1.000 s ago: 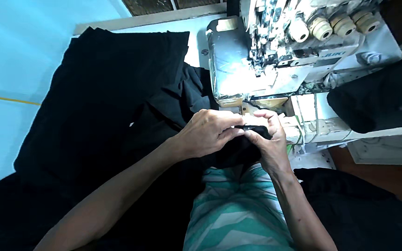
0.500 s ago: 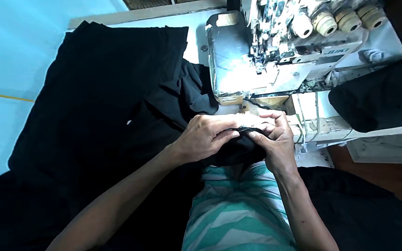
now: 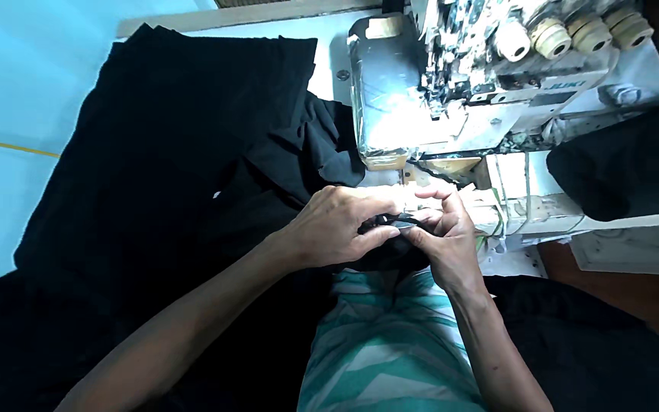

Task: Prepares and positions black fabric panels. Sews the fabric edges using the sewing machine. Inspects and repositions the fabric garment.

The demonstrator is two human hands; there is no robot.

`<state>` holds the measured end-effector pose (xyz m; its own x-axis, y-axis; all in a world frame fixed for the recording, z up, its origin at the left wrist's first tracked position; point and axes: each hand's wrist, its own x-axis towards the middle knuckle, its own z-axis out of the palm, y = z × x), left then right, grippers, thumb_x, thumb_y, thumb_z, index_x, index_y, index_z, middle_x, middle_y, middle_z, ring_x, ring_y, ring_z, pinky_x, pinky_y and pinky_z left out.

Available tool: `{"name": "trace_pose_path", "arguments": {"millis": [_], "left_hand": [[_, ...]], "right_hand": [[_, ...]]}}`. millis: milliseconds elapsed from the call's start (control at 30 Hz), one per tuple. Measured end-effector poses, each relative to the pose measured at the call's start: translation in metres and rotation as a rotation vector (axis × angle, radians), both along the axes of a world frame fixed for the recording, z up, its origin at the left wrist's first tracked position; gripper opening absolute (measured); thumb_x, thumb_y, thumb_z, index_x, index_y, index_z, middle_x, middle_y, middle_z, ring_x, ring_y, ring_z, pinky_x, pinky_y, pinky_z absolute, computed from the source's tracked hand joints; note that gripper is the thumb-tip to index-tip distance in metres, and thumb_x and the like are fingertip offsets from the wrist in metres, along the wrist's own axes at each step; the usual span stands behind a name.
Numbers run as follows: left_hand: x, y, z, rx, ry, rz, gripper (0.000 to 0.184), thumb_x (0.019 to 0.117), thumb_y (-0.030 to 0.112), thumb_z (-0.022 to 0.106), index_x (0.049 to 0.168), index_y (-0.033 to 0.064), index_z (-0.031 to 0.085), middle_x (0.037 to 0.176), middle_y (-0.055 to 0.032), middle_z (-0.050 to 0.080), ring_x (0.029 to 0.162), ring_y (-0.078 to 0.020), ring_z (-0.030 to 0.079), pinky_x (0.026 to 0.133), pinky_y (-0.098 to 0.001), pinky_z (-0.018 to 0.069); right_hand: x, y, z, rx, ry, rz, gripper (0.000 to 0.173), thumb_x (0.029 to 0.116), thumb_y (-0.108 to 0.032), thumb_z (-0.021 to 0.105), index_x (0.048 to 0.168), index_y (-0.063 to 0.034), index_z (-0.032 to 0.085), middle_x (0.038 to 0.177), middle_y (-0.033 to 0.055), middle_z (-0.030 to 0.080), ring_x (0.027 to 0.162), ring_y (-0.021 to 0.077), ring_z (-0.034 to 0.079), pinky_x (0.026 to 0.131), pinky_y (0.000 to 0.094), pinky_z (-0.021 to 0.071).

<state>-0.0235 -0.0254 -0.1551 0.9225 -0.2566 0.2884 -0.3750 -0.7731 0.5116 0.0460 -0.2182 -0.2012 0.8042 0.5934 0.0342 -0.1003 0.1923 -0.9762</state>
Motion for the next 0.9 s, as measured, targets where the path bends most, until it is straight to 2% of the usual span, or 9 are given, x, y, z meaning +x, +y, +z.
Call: {"name": "trace_pose_path", "arguments": {"millis": [133, 233, 333, 567, 700, 767, 800, 833, 900], "left_hand": [[0.002, -0.004, 0.000, -0.049, 0.008, -0.038, 0.020, 0.0944, 0.023, 0.063, 0.102, 0.0086, 0.074, 0.081, 0.0019, 0.067, 0.068, -0.0044, 0.059, 0.060, -0.0215, 0.0481], [0.002, -0.003, 0.000, -0.073, 0.027, -0.076, 0.021, 0.0959, 0.021, 0.062, 0.106, 0.0080, 0.075, 0.086, 0.0017, 0.070, 0.076, -0.0032, 0.065, 0.066, -0.0200, 0.0524], [0.000, -0.002, -0.002, -0.093, 0.029, -0.092, 0.021, 0.0990, 0.020, 0.061, 0.106, 0.0060, 0.075, 0.085, 0.0008, 0.070, 0.075, -0.0037, 0.065, 0.066, -0.0206, 0.0519], [-0.006, 0.001, -0.014, -0.112, 0.025, -0.053, 0.020, 0.0993, 0.015, 0.059, 0.100, 0.0046, 0.075, 0.081, 0.0000, 0.070, 0.072, -0.0036, 0.064, 0.065, -0.0194, 0.0512], [-0.011, 0.003, -0.016, -0.138, 0.089, 0.001, 0.021, 0.0989, 0.018, 0.059, 0.105, 0.0052, 0.075, 0.089, 0.0006, 0.072, 0.081, -0.0017, 0.066, 0.073, -0.0183, 0.0542], [-0.012, 0.003, -0.011, -0.203, 0.141, 0.063, 0.028, 0.0954, 0.029, 0.066, 0.111, 0.0065, 0.073, 0.092, 0.0034, 0.072, 0.081, 0.0023, 0.065, 0.073, -0.0148, 0.0536], [-0.012, 0.001, -0.009, -0.252, 0.149, 0.096, 0.035, 0.0898, 0.033, 0.074, 0.112, 0.0061, 0.072, 0.089, 0.0048, 0.069, 0.076, 0.0043, 0.061, 0.068, -0.0117, 0.0507], [-0.011, -0.001, -0.008, -0.289, 0.138, 0.122, 0.039, 0.0838, 0.034, 0.080, 0.109, 0.0053, 0.072, 0.086, 0.0053, 0.067, 0.074, 0.0051, 0.057, 0.065, -0.0100, 0.0475], [-0.010, -0.006, -0.008, -0.283, 0.094, 0.130, 0.031, 0.0805, 0.028, 0.083, 0.099, 0.0047, 0.074, 0.092, 0.0019, 0.065, 0.084, 0.0009, 0.060, 0.073, -0.0119, 0.0496]], "right_hand": [[0.000, -0.004, -0.002, 0.056, 0.041, 0.038, 0.055, 0.0798, 0.013, 0.069, 0.123, -0.0179, 0.052, 0.085, -0.0054, 0.074, 0.075, 0.0015, 0.071, 0.071, 0.0174, 0.0590], [0.001, -0.006, -0.005, 0.086, 0.047, 0.056, 0.058, 0.0784, 0.013, 0.070, 0.125, -0.0180, 0.053, 0.083, -0.0048, 0.074, 0.073, 0.0017, 0.071, 0.071, 0.0172, 0.0588], [0.002, -0.007, -0.007, 0.091, 0.039, 0.073, 0.059, 0.0786, 0.013, 0.070, 0.126, -0.0186, 0.053, 0.083, -0.0055, 0.075, 0.073, 0.0012, 0.071, 0.071, 0.0170, 0.0588], [0.001, -0.004, -0.011, 0.028, 0.027, 0.086, 0.059, 0.0784, 0.014, 0.072, 0.127, -0.0136, 0.054, 0.084, -0.0032, 0.075, 0.075, 0.0027, 0.072, 0.072, 0.0184, 0.0595], [0.005, -0.007, -0.010, -0.038, -0.012, 0.100, 0.052, 0.0808, 0.008, 0.074, 0.126, -0.0123, 0.058, 0.082, -0.0067, 0.074, 0.073, -0.0004, 0.070, 0.072, 0.0169, 0.0586], [0.006, -0.009, -0.008, -0.018, -0.011, 0.087, 0.050, 0.0817, 0.009, 0.073, 0.125, -0.0114, 0.060, 0.082, -0.0064, 0.075, 0.074, -0.0001, 0.070, 0.073, 0.0176, 0.0591], [0.006, -0.009, -0.006, 0.004, -0.005, 0.077, 0.049, 0.0821, 0.009, 0.073, 0.125, -0.0119, 0.060, 0.082, -0.0069, 0.075, 0.073, -0.0004, 0.070, 0.073, 0.0174, 0.0591], [0.006, -0.009, -0.004, 0.038, 0.002, 0.065, 0.048, 0.0821, 0.009, 0.072, 0.124, -0.0124, 0.061, 0.082, -0.0072, 0.075, 0.074, -0.0003, 0.070, 0.073, 0.0174, 0.0592], [0.005, -0.007, 0.000, 0.126, -0.007, 0.060, 0.047, 0.0832, 0.010, 0.071, 0.124, -0.0132, 0.062, 0.085, -0.0067, 0.076, 0.078, 0.0003, 0.071, 0.076, 0.0180, 0.0596]]}}
